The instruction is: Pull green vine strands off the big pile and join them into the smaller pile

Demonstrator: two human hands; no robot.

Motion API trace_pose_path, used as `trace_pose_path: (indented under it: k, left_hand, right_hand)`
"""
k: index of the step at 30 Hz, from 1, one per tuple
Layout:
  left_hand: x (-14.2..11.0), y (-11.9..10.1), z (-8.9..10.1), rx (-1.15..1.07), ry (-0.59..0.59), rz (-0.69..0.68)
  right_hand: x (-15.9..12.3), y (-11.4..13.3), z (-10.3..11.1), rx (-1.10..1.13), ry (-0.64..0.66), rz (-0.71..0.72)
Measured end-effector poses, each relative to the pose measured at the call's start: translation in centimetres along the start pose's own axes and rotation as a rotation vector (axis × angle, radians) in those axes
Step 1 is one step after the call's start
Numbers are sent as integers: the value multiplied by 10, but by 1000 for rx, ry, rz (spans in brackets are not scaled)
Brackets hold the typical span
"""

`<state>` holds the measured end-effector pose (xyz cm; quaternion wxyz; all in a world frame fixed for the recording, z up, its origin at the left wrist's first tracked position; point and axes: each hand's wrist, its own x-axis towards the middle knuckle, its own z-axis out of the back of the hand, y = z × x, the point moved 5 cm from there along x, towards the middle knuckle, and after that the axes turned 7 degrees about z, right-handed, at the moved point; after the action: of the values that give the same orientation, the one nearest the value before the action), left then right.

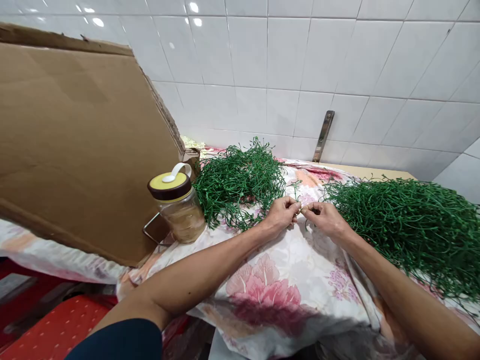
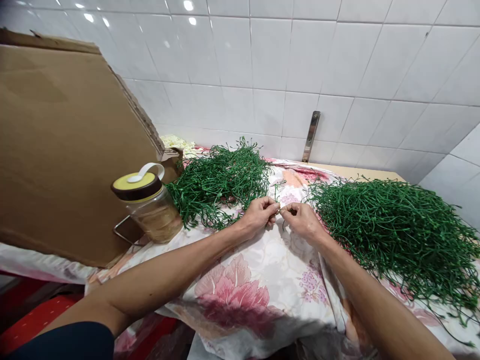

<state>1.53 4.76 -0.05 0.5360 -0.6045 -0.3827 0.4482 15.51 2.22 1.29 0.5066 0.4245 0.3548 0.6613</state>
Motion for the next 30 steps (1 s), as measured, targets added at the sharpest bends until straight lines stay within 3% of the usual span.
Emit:
trace_pose_path:
  k: [4,9,12,20,30]
  left_hand:
    - [-4,0,0,113,-41,-60]
    - [-26,-24,-4,510,-83,-534]
    - [-35,-32,-7,564,-49,-661]
    - [-20,-35,12,383,-202,-438]
    - [-19,-32,11,392,-189,-425]
  right_hand:
    - [-2,0,-2,-27,-5,-34]
    - [1,-10,0,-200,-52,-89]
    - [5,-15,9,-282,-129,-87]
    - [11,-19,33,25,-225,-47]
    - [7,-3,32,331,-139,-148]
